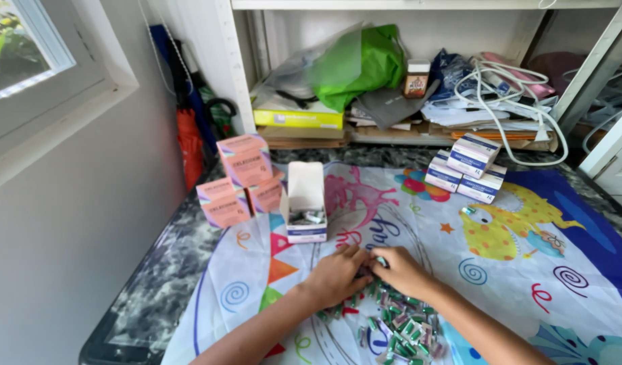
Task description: The person sorts a pile of green and white capsules on a table. They pick up individual capsules and place them into a small white box. The person continues this process, moving capsules from the pile into the box.
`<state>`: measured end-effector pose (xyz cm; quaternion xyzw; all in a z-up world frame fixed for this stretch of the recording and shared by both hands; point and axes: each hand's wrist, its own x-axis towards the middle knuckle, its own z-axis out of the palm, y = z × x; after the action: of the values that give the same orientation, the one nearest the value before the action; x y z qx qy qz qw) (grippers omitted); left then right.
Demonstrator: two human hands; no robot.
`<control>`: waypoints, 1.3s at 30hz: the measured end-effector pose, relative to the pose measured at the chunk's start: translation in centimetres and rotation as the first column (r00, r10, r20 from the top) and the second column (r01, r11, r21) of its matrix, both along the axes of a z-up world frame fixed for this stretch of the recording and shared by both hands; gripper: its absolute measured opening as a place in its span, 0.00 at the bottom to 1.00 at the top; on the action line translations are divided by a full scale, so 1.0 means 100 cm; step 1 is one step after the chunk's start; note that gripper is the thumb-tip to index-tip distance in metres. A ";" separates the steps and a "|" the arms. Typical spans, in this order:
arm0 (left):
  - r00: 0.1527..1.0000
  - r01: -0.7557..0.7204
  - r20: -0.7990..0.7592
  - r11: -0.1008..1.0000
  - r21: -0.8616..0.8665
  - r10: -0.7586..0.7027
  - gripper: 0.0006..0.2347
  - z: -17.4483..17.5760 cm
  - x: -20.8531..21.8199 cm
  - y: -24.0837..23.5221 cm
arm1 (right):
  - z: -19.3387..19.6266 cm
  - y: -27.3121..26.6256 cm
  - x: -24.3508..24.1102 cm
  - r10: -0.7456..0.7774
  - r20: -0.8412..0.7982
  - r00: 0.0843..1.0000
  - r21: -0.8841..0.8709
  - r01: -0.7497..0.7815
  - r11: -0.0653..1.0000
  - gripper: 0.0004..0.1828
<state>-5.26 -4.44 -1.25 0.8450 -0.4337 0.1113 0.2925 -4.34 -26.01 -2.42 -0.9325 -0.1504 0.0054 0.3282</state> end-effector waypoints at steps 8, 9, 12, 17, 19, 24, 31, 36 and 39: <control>0.993 0.028 -0.115 0.999 -0.040 -0.032 0.14 -0.010 -0.001 0.015 | 0.000 -0.009 0.002 0.153 0.032 0.988 0.036 -0.154 0.987 0.11; 0.986 0.099 -0.136 0.995 -0.001 -0.098 0.19 -0.002 -0.006 0.020 | -0.005 -0.012 0.000 0.163 0.027 0.986 0.087 -0.165 0.982 0.12; 0.965 0.249 -0.096 0.967 0.048 -0.244 0.40 0.034 -0.015 0.032 | -0.015 -0.025 0.000 0.162 -0.145 0.976 0.228 -0.126 0.966 0.18; 0.950 0.276 -0.136 0.960 -0.043 -0.280 0.37 0.004 0.003 0.030 | -0.001 -0.027 -0.017 0.272 0.046 0.961 0.203 -0.276 0.940 0.28; 0.949 0.260 -0.162 0.962 -0.086 -0.271 0.32 -0.011 0.009 0.028 | 0.004 -0.024 -0.022 0.310 0.142 0.940 0.095 -0.324 0.941 0.31; 0.942 0.242 -0.202 0.959 -0.149 -0.269 0.19 -0.008 0.007 0.024 | 0.020 -0.019 -0.034 0.392 0.174 0.903 0.017 -0.400 0.916 0.44; 0.957 0.189 -0.181 0.961 -0.203 -0.226 0.11 -0.023 0.005 0.013 | 0.026 -0.009 -0.041 0.297 0.132 0.946 -0.049 -0.293 0.955 0.29; 0.951 0.132 -0.232 0.946 -0.296 -0.205 0.08 -0.020 0.004 0.008 | 0.024 -0.008 -0.041 0.299 0.199 0.933 0.002 -0.305 0.952 0.20; 0.950 0.095 -0.247 0.932 -0.350 -0.189 0.08 -0.026 0.005 0.005 | 0.014 -0.013 -0.035 0.289 0.248 0.925 0.066 -0.314 0.947 0.18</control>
<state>-4.81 -3.91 -3.82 0.7566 -0.4238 0.0422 0.4962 -7.80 -27.31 -1.01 -0.8739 -0.3299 -0.0625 0.3515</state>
